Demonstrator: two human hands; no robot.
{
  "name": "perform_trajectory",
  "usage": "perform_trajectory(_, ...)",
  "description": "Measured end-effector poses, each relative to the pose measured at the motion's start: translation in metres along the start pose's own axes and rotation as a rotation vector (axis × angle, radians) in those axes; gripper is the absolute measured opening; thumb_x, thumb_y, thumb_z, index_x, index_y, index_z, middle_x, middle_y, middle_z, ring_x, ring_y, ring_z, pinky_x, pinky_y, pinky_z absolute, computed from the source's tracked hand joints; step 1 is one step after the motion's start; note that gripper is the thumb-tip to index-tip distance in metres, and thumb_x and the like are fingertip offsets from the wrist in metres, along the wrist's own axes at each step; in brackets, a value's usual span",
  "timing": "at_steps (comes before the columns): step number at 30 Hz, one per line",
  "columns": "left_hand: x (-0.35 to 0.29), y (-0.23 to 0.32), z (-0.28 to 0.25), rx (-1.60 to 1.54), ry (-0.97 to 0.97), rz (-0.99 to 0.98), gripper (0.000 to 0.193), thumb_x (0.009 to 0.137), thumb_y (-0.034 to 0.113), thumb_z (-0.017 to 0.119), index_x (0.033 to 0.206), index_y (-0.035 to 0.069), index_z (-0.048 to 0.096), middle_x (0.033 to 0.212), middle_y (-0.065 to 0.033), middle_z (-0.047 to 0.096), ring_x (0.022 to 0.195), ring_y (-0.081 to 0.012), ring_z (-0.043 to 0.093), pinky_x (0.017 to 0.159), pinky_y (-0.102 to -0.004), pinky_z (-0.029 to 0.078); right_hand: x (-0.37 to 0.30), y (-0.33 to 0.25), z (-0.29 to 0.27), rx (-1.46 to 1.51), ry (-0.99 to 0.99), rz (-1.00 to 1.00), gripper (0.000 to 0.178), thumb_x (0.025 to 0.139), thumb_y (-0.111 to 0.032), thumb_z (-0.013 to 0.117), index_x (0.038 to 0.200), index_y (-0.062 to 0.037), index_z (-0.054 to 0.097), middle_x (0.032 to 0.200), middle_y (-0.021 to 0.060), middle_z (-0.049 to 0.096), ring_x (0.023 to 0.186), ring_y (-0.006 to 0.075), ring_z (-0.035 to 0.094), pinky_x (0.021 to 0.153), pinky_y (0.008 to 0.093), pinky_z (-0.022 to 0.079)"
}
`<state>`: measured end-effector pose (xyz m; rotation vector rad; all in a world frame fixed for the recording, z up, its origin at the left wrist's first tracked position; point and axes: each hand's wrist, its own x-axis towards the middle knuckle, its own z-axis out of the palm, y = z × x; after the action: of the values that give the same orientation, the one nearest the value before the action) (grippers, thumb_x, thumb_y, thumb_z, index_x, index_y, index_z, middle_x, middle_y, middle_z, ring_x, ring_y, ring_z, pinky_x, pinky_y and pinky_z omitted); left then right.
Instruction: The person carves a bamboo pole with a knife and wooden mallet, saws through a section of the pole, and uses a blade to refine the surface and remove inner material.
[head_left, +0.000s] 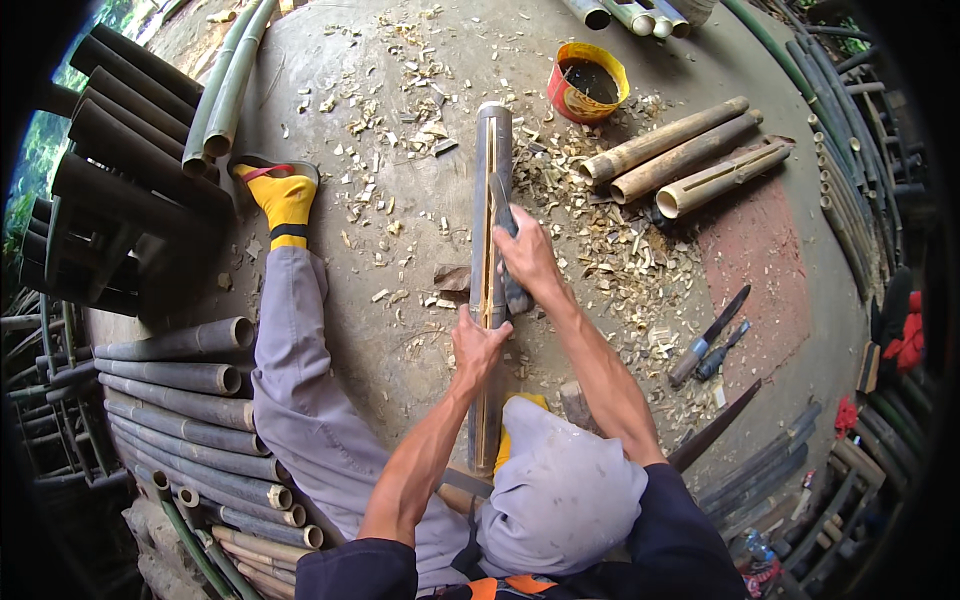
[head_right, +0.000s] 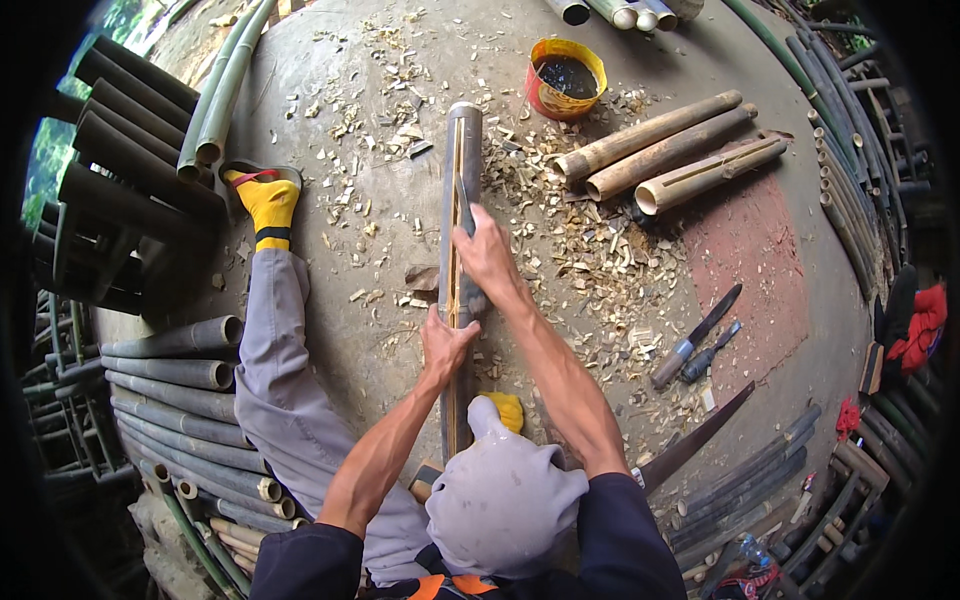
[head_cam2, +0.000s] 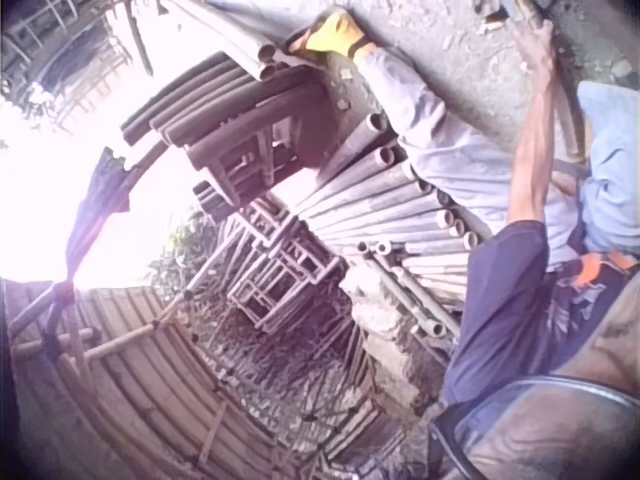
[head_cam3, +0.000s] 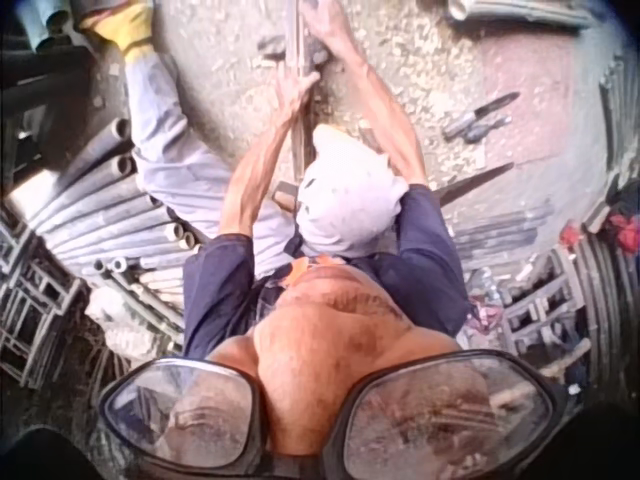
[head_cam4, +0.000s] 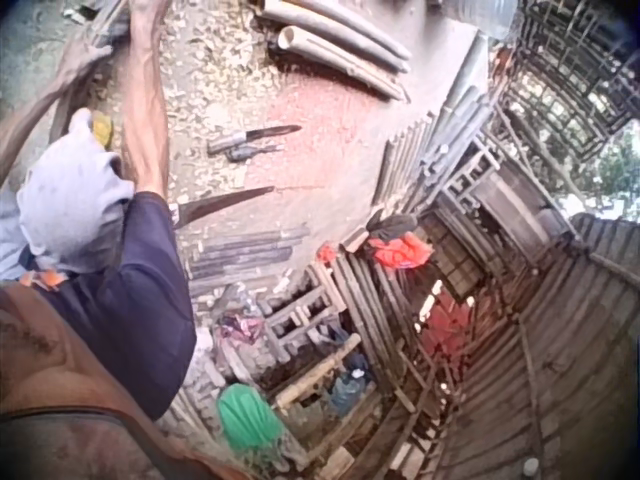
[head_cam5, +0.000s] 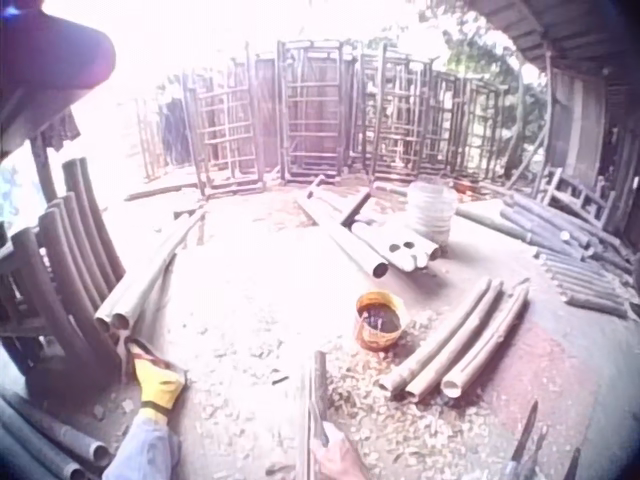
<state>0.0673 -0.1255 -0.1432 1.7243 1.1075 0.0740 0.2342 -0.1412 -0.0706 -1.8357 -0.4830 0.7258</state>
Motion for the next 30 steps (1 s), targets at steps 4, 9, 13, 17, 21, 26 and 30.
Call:
perform_trajectory(4, -0.008, -0.002, -0.001, 0.000, -0.002, 0.013, 0.061, 0.061, 0.032, 0.077, 0.100, -0.004, 0.047, 0.074, -0.0232, 0.063, 0.069, -0.0354, 0.064, 0.064, -0.0427, 0.051, 0.037, 0.004, -0.002, -0.130, 0.058, -0.023, 0.030, 0.085, -0.016, 0.048, 0.105, 0.0064, 0.053, 0.063, 0.0145, 0.060, 0.048, 0.0199, 0.059, 0.041, 0.0348, 0.049)
perform_trajectory(9, -0.009, 0.009, -0.005, 0.009, 0.027, -0.018, 0.056, 0.062, 0.028, 0.077, 0.099, -0.002, 0.047, 0.072, -0.0209, 0.064, 0.065, -0.0324, 0.064, 0.063, -0.0419, 0.051, 0.041, 0.001, -0.001, -0.093, 0.065, 0.019, 0.028, 0.083, -0.017, 0.052, 0.101, 0.0036, 0.056, 0.068, 0.0189, 0.063, 0.059, 0.0265, 0.065, 0.052, 0.0390, 0.051)
perform_trajectory(13, -0.011, 0.016, -0.002, -0.063, -0.027, -0.057, 0.063, 0.059, 0.029, 0.077, 0.101, -0.008, 0.050, 0.081, -0.0238, 0.063, 0.076, -0.0318, 0.064, 0.071, -0.0393, 0.050, 0.074, 0.001, -0.010, -0.130, 0.083, -0.012, 0.025, 0.082, -0.015, 0.052, 0.096, 0.0057, 0.054, 0.064, 0.0160, 0.060, 0.053, 0.0242, 0.061, 0.047, 0.0368, 0.050)
perform_trajectory(17, -0.004, 0.004, 0.000, 0.011, 0.035, -0.059, 0.059, 0.059, 0.029, 0.076, 0.098, -0.007, 0.051, 0.078, -0.0224, 0.063, 0.072, -0.0314, 0.064, 0.067, -0.0394, 0.050, 0.073, -0.012, -0.005, -0.231, 0.079, -0.075, 0.025, 0.084, -0.014, 0.051, 0.096, 0.0073, 0.052, 0.062, 0.0145, 0.059, 0.054, 0.0215, 0.060, 0.041, 0.0346, 0.045)
perform_trajectory(21, -0.006, 0.004, 0.001, 0.000, 0.026, -0.042, 0.061, 0.058, 0.032, 0.075, 0.097, -0.007, 0.050, 0.076, -0.0222, 0.063, 0.071, -0.0315, 0.064, 0.067, -0.0405, 0.051, 0.068, -0.009, -0.002, -0.244, 0.102, -0.070, 0.030, 0.084, -0.014, 0.049, 0.104, 0.0085, 0.052, 0.067, 0.0179, 0.060, 0.056, 0.0239, 0.061, 0.044, 0.0362, 0.049)
perform_trajectory(26, -0.007, 0.013, -0.001, -0.015, 0.022, -0.052, 0.067, 0.058, 0.032, 0.076, 0.103, -0.009, 0.049, 0.082, -0.0252, 0.063, 0.079, -0.0331, 0.064, 0.074, -0.0409, 0.050, 0.088, -0.015, -0.018, -0.280, 0.101, -0.065, 0.031, 0.080, -0.015, 0.052, 0.104, 0.0060, 0.054, 0.071, 0.0226, 0.063, 0.063, 0.0304, 0.064, 0.054, 0.0408, 0.052)
perform_trajectory(30, -0.011, 0.010, -0.001, -0.009, 0.041, -0.054, 0.069, 0.059, 0.033, 0.076, 0.106, -0.010, 0.049, 0.085, -0.0261, 0.063, 0.081, -0.0356, 0.064, 0.075, -0.0417, 0.050, 0.090, -0.033, -0.008, -0.215, 0.157, -0.021, 0.030, 0.081, -0.013, 0.052, 0.101, 0.0095, 0.053, 0.069, 0.0217, 0.063, 0.054, 0.0268, 0.063, 0.042, 0.0378, 0.048)
